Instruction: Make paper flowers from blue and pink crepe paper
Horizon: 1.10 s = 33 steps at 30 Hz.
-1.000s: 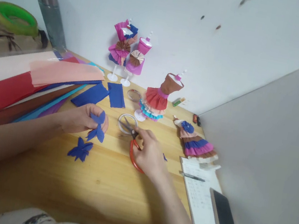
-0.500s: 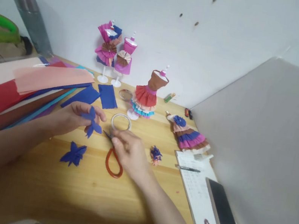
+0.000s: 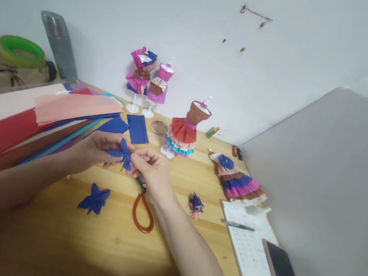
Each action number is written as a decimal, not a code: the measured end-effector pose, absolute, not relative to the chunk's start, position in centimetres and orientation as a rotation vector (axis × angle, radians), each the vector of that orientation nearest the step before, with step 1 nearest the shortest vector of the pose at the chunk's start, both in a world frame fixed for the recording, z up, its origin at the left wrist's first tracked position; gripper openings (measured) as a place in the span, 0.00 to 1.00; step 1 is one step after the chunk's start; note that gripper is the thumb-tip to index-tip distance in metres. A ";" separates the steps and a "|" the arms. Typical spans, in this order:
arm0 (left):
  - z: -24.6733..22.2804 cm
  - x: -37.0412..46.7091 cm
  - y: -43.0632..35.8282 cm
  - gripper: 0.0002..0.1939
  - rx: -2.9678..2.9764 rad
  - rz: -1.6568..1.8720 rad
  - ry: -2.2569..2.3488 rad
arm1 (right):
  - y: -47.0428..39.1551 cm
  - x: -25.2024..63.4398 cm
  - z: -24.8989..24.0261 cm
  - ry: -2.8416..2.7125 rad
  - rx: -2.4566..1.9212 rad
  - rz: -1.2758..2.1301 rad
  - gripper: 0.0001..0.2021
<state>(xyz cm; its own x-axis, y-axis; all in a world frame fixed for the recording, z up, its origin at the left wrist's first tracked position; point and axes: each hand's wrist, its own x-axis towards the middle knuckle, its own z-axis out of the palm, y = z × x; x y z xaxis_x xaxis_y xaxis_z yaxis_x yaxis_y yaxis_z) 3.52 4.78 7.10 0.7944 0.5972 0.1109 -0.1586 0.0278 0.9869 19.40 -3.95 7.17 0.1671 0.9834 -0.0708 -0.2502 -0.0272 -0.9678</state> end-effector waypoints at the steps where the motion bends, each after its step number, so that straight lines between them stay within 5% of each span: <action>1: 7.1 3.5 4.8 0.12 1.413 0.599 0.368 | -3.9 19.4 7.2 -0.881 -1.132 1.213 0.15; 22: 8.5 2.9 4.6 0.29 1.371 0.666 0.415 | -3.6 19.4 6.1 -1.001 -0.997 1.313 0.26; 33: 8.6 2.9 5.0 0.16 1.549 0.733 0.501 | -3.4 19.2 6.0 -0.936 -0.965 1.204 0.21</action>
